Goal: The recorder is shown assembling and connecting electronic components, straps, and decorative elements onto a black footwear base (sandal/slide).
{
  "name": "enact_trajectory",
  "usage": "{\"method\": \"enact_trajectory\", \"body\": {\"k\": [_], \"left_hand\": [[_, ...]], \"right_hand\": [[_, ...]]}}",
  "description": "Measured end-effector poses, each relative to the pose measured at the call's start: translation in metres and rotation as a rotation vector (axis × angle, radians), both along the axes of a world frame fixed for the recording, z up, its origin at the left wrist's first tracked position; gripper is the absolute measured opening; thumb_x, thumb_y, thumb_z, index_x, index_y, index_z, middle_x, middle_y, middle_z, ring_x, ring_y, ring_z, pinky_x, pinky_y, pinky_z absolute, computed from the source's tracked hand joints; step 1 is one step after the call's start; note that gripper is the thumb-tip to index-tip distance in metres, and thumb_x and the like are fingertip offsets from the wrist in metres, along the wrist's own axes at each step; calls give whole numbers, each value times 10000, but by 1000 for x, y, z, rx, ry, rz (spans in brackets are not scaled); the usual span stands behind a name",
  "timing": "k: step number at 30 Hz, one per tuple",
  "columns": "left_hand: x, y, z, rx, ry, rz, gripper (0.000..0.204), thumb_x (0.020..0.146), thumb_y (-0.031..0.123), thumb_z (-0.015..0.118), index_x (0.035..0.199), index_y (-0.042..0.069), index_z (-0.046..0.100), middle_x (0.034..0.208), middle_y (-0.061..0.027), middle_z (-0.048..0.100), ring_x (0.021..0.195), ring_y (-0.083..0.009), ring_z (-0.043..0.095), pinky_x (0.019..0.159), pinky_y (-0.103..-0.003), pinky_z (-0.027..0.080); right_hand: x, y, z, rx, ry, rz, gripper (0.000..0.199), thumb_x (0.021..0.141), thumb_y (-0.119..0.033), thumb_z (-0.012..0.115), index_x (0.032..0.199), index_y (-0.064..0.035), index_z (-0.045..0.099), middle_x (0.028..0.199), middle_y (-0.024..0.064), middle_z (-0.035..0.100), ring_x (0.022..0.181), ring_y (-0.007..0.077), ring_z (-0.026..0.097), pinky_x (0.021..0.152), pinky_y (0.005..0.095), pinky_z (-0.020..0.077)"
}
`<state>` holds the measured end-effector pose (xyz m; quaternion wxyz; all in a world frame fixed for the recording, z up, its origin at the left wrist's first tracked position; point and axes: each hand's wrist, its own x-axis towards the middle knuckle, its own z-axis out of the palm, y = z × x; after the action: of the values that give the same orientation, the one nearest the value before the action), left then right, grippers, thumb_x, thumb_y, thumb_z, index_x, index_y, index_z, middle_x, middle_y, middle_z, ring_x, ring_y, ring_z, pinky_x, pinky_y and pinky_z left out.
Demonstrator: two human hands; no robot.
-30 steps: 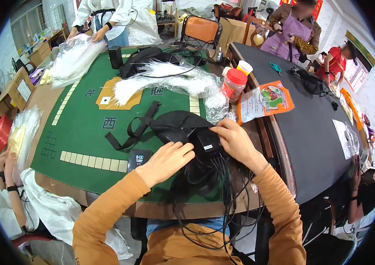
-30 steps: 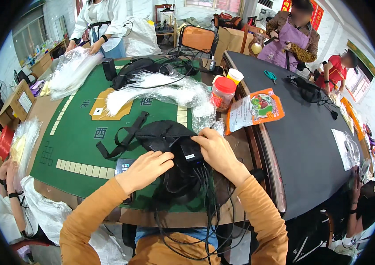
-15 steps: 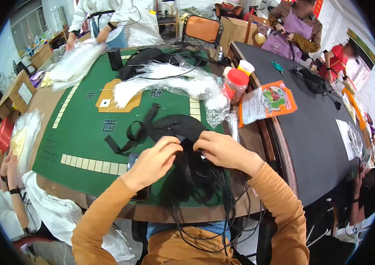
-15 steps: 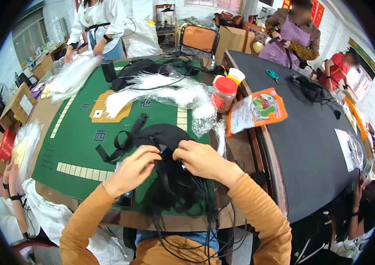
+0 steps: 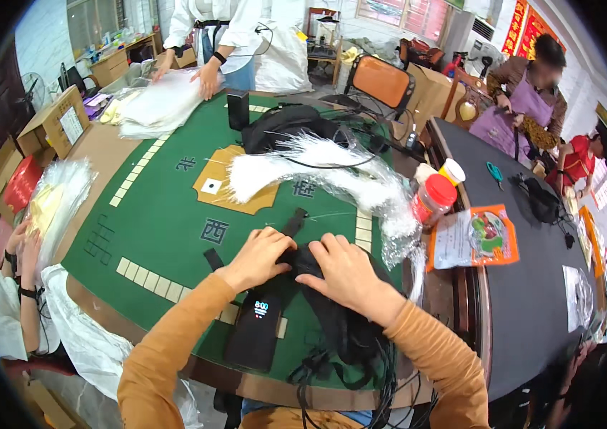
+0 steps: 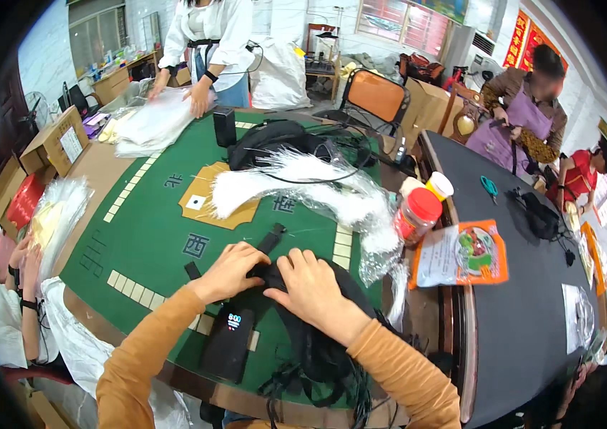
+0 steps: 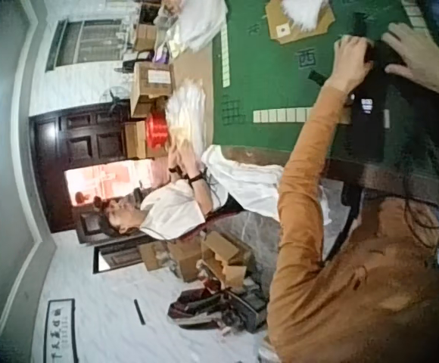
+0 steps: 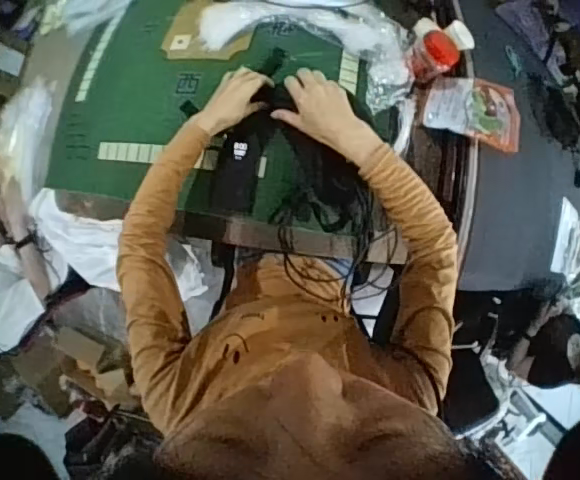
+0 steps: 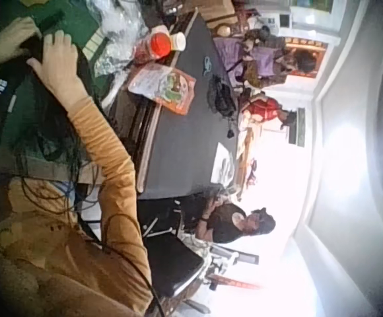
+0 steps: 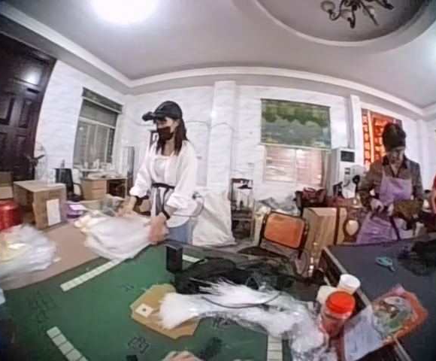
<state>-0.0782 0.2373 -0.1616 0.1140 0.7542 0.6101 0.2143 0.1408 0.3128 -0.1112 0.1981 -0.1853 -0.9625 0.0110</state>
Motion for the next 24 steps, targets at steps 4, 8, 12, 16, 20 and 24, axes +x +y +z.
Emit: {"method": "enact_trajectory", "body": {"k": [4,8,12,16,20,24], "left_hand": [[-5,4,-5,81,-80,-24,363,827,135,789,1154,103,636,1177,-66,637,1239,-284,516,1082,-444,356],[-21,7,-16,-65,-108,-29,432,812,94,792,1204,92,610,1176,-65,635,1184,-284,543,1081,-432,366],[-21,6,-15,-180,-653,-125,405,843,81,762,1224,83,628,1176,-56,660,1123,-231,599,1037,-382,423],[-16,1,-4,-214,-859,-169,377,848,122,794,1198,81,660,1136,-55,677,1096,-225,613,1011,-370,441],[-14,4,-11,-117,-727,-208,352,838,156,822,1154,82,686,1073,-52,676,1060,-224,613,977,-370,453],[-11,7,-13,-95,-795,-198,319,834,156,819,1120,87,695,1011,-53,657,1026,-230,601,955,-384,449]], "right_hand": [[-11,14,-19,-128,-64,-19,333,812,-260,806,962,-48,598,929,135,616,885,312,640,774,424,548],[-7,19,-21,-181,51,61,210,812,-112,750,934,-44,593,876,123,613,852,323,631,758,430,536],[6,13,-5,-338,53,29,195,815,-72,740,942,-46,595,871,116,605,847,324,623,730,435,518],[13,10,0,-436,69,5,212,798,-20,749,956,-33,609,847,108,597,797,293,627,700,410,520],[14,10,0,-508,48,-34,226,790,8,748,971,-24,615,834,103,588,761,267,622,679,388,520],[13,12,3,-560,-7,-71,242,793,7,743,1003,-20,627,845,104,596,780,278,619,702,394,516]]}}
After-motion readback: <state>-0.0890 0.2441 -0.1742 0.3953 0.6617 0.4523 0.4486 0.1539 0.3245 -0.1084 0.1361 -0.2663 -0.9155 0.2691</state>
